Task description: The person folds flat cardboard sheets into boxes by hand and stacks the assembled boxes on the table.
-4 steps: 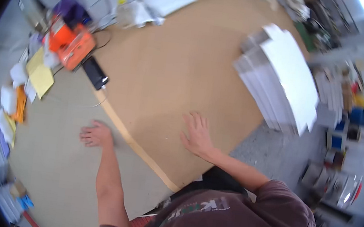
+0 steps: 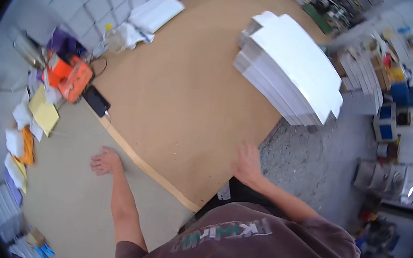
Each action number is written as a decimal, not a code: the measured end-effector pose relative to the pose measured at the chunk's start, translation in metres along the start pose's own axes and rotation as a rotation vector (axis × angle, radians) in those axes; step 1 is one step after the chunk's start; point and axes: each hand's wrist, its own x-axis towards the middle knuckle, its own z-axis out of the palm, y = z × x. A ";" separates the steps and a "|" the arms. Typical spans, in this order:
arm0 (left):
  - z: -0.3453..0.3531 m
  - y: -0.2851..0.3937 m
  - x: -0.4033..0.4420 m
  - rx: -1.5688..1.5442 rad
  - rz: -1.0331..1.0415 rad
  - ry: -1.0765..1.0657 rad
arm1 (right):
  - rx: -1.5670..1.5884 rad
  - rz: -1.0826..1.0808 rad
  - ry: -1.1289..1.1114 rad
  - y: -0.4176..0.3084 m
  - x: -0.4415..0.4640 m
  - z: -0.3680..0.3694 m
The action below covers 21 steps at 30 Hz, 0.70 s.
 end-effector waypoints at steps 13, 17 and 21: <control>-0.137 -0.203 -0.298 -0.307 0.503 -0.736 | 0.302 0.137 0.429 0.156 -0.050 -0.097; -0.061 -0.226 -0.449 -0.332 0.577 -1.008 | 0.364 -0.148 0.574 0.198 0.005 -0.157; -0.053 -0.142 -0.530 -0.263 0.309 -1.131 | 0.465 -0.382 0.554 0.281 0.084 -0.192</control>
